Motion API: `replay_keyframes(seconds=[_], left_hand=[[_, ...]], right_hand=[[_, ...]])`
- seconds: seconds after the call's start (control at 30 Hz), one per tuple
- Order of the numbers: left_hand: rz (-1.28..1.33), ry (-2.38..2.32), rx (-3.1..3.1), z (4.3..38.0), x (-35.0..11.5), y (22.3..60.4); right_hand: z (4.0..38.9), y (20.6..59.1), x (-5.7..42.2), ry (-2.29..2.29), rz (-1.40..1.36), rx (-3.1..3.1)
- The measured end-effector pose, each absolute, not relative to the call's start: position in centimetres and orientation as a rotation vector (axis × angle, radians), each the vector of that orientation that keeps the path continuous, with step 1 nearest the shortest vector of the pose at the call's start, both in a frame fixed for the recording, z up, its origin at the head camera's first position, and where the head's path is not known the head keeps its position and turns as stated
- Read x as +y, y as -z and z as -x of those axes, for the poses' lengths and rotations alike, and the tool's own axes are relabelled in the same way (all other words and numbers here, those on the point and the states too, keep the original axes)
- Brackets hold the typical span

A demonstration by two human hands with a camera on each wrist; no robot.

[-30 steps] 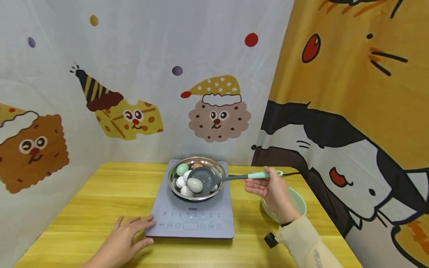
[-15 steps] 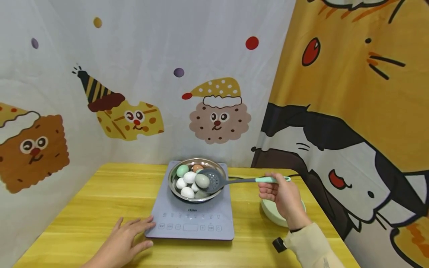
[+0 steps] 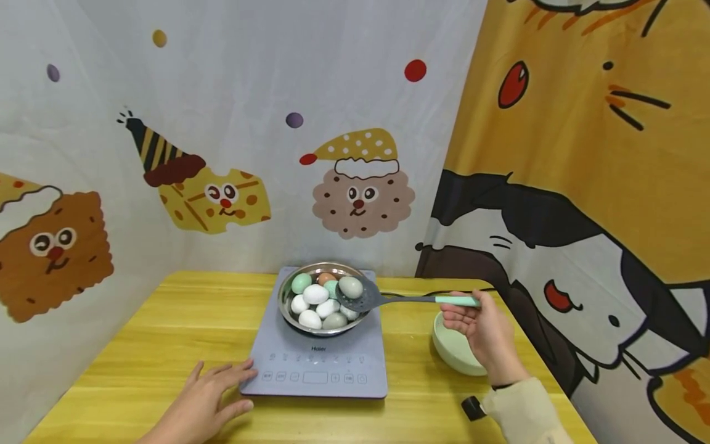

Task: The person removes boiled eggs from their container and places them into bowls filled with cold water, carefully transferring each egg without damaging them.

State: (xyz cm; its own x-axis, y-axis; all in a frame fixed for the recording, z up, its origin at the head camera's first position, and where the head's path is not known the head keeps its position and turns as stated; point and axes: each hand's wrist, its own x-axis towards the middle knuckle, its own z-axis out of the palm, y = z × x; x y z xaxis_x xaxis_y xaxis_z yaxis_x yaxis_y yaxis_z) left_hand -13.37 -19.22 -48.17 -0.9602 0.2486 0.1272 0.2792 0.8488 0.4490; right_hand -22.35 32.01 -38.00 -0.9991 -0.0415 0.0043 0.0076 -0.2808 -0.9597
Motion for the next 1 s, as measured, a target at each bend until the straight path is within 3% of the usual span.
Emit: replay_keyframes(seconds=[0.53, 1.0], left_hand=[[0.414, 0.731, -2.975, 13.3, -19.0, 48.2], [0.405, 0.642, -2.943, 13.4, -18.8, 48.1]], right_hand=[[19.0, 38.2, 40.8, 2.583, -0.148, 1.914], [13.7, 38.2, 45.7, 2.469, -0.643, 2.19]])
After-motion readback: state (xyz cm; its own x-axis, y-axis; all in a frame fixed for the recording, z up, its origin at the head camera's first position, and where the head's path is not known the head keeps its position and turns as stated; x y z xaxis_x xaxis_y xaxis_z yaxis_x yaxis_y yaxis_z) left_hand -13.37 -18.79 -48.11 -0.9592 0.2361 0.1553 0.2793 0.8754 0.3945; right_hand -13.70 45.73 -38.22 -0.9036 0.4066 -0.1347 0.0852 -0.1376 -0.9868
